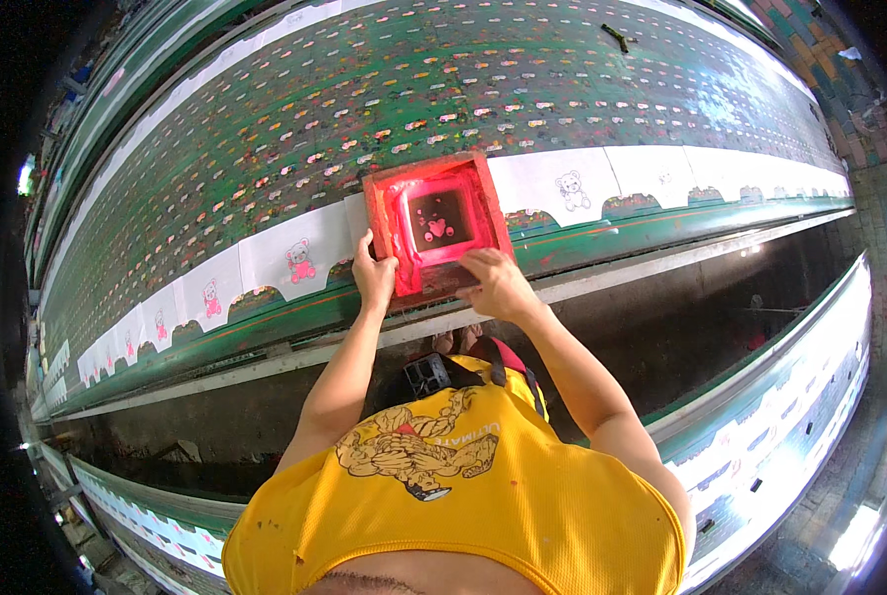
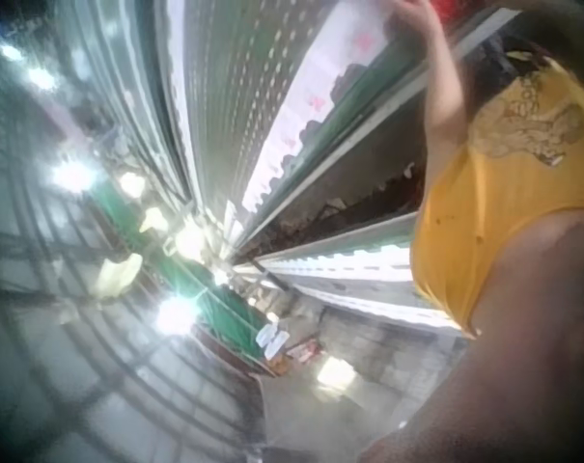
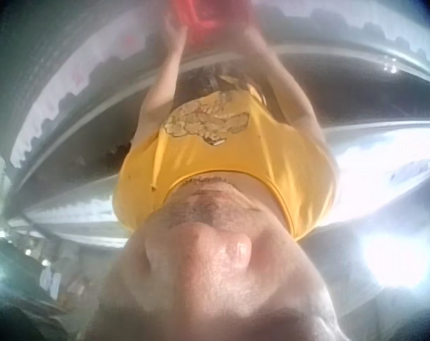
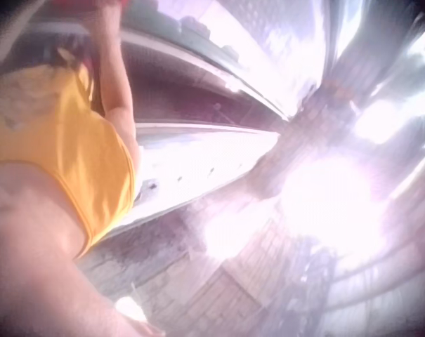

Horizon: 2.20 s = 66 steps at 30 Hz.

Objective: The person uses a red square squeegee to apply pink ink through a stencil onto a long roll of fabric featuring teddy bear patterns. The person repeatedly moves the squeegee back and forth across the stencil to transfer the design onto the fabric.

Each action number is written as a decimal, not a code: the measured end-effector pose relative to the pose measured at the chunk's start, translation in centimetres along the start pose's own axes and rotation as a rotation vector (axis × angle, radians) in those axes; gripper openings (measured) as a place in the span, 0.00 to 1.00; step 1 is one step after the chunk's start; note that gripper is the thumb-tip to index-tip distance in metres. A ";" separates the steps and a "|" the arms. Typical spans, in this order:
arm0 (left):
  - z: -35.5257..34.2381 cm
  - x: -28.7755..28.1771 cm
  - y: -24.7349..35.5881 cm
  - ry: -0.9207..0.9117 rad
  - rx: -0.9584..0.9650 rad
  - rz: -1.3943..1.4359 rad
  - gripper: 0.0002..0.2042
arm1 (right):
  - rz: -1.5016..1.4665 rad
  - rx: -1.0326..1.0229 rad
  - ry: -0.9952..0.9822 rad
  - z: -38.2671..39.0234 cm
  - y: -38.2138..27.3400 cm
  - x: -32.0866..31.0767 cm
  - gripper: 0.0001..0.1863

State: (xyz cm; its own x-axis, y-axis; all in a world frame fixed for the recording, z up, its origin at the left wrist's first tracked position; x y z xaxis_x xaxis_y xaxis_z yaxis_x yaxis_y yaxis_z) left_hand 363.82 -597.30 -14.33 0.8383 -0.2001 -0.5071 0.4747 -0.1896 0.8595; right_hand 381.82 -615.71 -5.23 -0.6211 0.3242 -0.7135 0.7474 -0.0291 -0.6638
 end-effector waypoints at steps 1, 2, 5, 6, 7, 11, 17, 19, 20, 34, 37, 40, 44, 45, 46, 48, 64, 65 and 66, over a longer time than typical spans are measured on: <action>-0.1 0.3 -0.9 0.008 0.004 0.006 0.33 | -0.007 0.077 0.086 0.0 0.9 -1.2 0.22; -0.2 0.4 -1.5 0.005 -0.024 0.023 0.33 | -0.013 0.153 0.171 0.1 2.0 -2.4 0.22; -0.1 0.7 -1.0 -0.023 -0.106 0.086 0.34 | 0.048 0.413 0.321 2.0 8.5 -2.7 0.17; 0.0 0.2 0.2 -0.035 -0.132 0.117 0.34 | -0.073 0.561 0.241 2.5 10.7 -1.7 0.16; 0.1 -0.2 1.7 -0.051 -0.158 0.150 0.34 | -0.109 0.546 0.272 2.7 11.0 -1.7 0.16; -0.2 0.8 2.9 0.032 0.014 0.236 0.35 | -0.202 0.532 0.334 3.2 12.1 -3.0 0.17; 1.7 8.6 7.6 0.013 -0.032 0.293 0.35 | -0.183 0.507 0.385 5.0 18.0 -10.3 0.17; 2.4 11.6 9.8 0.060 0.062 0.244 0.35 | -0.173 0.533 0.362 5.7 20.3 -13.1 0.16; 3.0 14.0 9.5 0.002 -0.060 0.351 0.36 | -0.169 0.544 0.349 6.0 21.5 -14.6 0.16; 6.4 24.0 15.0 0.024 -0.037 0.164 0.38 | -0.131 0.551 0.221 9.2 30.6 -21.9 0.18; 6.4 24.3 14.5 0.007 -0.083 0.136 0.38 | -0.121 0.534 0.220 9.2 30.9 -21.8 0.18; 6.6 24.2 14.9 -0.008 -0.118 0.149 0.38 | -0.156 0.532 0.179 9.2 31.0 -22.0 0.17; 6.5 24.2 15.3 -0.049 -0.160 0.184 0.38 | -0.057 0.349 0.248 8.6 28.5 -23.1 0.15; 6.5 24.3 15.0 -0.049 -0.172 0.204 0.38 | -0.008 0.195 0.282 7.9 25.9 -23.8 0.15; 6.4 24.4 14.5 -0.052 -0.183 0.224 0.38 | 0.040 0.042 0.315 7.5 23.2 -24.3 0.16; 6.3 24.4 14.3 -0.050 -0.184 0.248 0.38 | -0.095 -0.088 0.061 7.2 19.9 -22.5 0.21; 6.4 24.7 13.8 -0.016 -0.078 0.126 0.34 | 0.201 -0.322 0.109 -1.6 20.8 -17.0 0.09; 6.4 24.7 14.0 -0.022 -0.089 0.124 0.34 | 0.215 -0.304 0.106 -3.0 21.5 -16.8 0.11; 6.2 24.9 13.6 -0.030 -0.091 0.118 0.33 | 0.229 -0.287 0.106 -4.4 22.2 -16.8 0.13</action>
State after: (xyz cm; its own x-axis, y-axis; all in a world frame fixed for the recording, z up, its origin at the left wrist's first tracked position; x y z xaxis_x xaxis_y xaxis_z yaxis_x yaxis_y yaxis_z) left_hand 389.44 -610.79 -15.67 0.8819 -0.2446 -0.4030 0.3971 -0.0751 0.9147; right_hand 409.84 -617.66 -7.04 -0.4140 0.4368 -0.7987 0.9089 0.1495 -0.3894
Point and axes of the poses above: each hand's wrist, its own z-axis away from the middle knuckle, its own x-axis out of the palm, y = z × x, the point moved 9 cm from there along -z, towards the middle knuckle, and after that the axes turned 4 degrees about -z, right-handed, at the moved point
